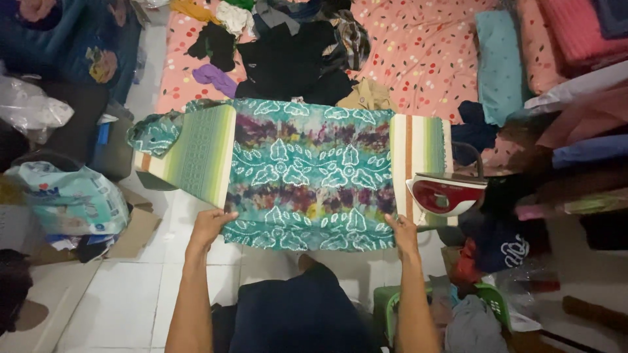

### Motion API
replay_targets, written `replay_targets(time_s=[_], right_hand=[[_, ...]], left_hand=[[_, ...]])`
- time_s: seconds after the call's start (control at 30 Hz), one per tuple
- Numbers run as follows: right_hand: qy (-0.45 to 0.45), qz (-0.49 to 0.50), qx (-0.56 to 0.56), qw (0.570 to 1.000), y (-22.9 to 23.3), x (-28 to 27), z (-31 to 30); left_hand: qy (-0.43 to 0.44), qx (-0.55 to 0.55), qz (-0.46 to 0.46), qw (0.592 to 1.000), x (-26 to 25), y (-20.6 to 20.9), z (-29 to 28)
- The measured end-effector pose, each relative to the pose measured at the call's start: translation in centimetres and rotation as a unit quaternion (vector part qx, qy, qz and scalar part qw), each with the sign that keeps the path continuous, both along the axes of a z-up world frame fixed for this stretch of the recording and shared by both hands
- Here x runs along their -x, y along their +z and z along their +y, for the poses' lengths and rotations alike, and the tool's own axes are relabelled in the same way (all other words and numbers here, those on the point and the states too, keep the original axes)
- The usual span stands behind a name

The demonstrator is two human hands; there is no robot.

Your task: The person irons a patterned shirt on an ironing board, repeatedly smoothing the front and sleeves with a red and white iron. They adjust the shirt's position several times to cover different areas and continue ironing until the end of the clip.

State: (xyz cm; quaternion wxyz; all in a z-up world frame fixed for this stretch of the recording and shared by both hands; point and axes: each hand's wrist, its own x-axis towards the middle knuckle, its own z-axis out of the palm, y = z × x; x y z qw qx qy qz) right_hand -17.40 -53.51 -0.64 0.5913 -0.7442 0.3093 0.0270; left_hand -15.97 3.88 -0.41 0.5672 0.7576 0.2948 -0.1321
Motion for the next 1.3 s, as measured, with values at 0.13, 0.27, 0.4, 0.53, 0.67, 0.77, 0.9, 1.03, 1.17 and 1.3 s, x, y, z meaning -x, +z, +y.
replay_targets(time_s=[0.13,0.27,0.4,0.53,0.67,0.77,0.9,1.03,1.17,1.3], right_hand=[[-0.012,-0.025,0.053,0.998,-7.0,1.5,-1.8],[-0.026,0.042,0.060,0.997,-5.0,1.5,-1.0],[-0.016,0.085,0.084,0.993,-7.0,2.0,-2.1],[0.053,0.172,0.192,0.965,-8.3,2.3,-3.5],[0.037,0.188,0.311,0.931,-5.6,1.7,-2.3],[0.025,0.083,0.381,0.921,-1.6,1.0,1.8],[0.108,-0.098,0.373,0.916,4.5,-0.9,8.0],[0.207,-0.208,0.414,0.862,3.4,-2.4,10.8],[0.309,-0.076,0.402,0.859,3.3,-0.8,11.8],[0.270,-0.060,0.466,0.840,2.5,0.6,9.8]], left_hand=[[-0.011,-0.021,0.011,1.000,1.4,-4.9,1.2],[-0.023,-0.019,0.002,1.000,1.9,-2.4,0.8],[-0.090,-0.099,0.058,0.989,1.2,-6.1,2.1],[-0.149,-0.200,0.130,0.960,0.5,-4.7,1.8],[-0.096,-0.306,0.105,0.941,-1.0,-1.7,0.6],[-0.050,-0.399,-0.060,0.914,-1.3,2.6,-2.9],[-0.137,-0.450,-0.302,0.829,-2.9,5.0,-7.9],[-0.229,-0.434,-0.350,0.798,-2.5,4.6,-12.1],[-0.311,-0.472,-0.231,0.792,-0.4,1.8,-12.1],[-0.274,-0.494,-0.230,0.792,-0.2,1.8,-11.4]])
